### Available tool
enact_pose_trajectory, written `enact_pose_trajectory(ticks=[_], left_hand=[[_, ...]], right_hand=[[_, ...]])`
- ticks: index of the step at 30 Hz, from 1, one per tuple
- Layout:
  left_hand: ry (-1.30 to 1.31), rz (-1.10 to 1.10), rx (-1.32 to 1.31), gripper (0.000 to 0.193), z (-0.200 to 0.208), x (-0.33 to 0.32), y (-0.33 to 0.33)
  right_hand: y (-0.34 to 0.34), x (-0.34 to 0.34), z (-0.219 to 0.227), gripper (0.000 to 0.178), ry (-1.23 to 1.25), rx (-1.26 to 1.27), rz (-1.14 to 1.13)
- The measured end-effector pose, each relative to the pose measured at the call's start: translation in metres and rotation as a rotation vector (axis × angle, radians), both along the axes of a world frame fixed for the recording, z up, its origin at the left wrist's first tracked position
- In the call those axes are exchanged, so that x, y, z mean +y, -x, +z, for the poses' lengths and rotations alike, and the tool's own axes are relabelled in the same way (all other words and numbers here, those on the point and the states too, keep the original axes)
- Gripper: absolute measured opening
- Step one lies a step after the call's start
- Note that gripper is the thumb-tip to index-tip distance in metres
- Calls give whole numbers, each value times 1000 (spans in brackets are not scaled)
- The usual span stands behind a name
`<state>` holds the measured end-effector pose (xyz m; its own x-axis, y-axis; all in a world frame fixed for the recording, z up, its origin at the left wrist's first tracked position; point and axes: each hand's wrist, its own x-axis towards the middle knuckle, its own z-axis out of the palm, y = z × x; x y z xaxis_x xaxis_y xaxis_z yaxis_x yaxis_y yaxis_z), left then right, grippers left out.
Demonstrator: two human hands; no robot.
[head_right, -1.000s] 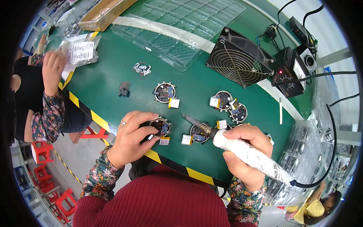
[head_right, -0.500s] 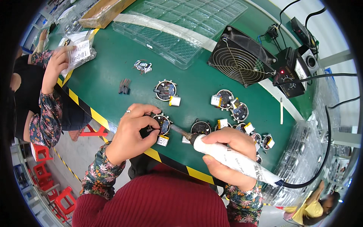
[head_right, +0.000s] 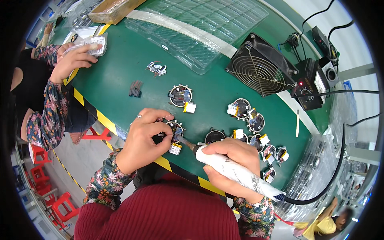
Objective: The person solders electrical connections onto circular electronic watch assemblies using a soldering iron and solder wire at a workbench.
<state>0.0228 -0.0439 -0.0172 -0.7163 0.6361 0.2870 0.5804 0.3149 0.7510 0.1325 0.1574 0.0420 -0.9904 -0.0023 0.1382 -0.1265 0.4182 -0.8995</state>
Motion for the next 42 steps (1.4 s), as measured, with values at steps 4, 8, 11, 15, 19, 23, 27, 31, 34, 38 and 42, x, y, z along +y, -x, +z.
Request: enact_pose_trajectory(ticks=[4, 8, 11, 15, 19, 23, 27, 31, 34, 38, 42], left_hand=[[-25, 0, -4, 7, -1, 0, 0], [-41, -2, 14, 8, 0, -1, 1], [-57, -5, -11, 8, -1, -1, 1], [-43, -14, -16, 7, -1, -2, 1], [-25, -20, -28, 7, 1, -3, 1], [-27, -18, -32, 7, 0, -2, 1], [-20, -21, -16, 7, 0, -2, 1], [-19, -22, -5, 7, 1, -3, 1], [-13, -21, -5, 6, 0, -3, 1], [-5, -24, 5, 6, 1, -2, 2], [-7, -26, -3, 6, 1, -2, 2]], right_hand=[[1, -2, -1, 27, 3, -21, -8], [2, -3, 3, 27, -16, -54, 4], [2, -3, 4, 27, -16, -69, 2], [2, -3, 2, 27, -27, -50, 3], [3, -2, 3, 27, -37, -28, 14], [3, -3, 3, 27, -28, -37, 10], [4, -3, 2, 28, -33, -28, 27], [5, -2, 3, 27, -60, -1, 55], [4, -3, 6, 27, -51, -32, 54], [5, -2, 4, 28, -56, -13, 73], [6, -1, 6, 28, -63, -13, 81]])
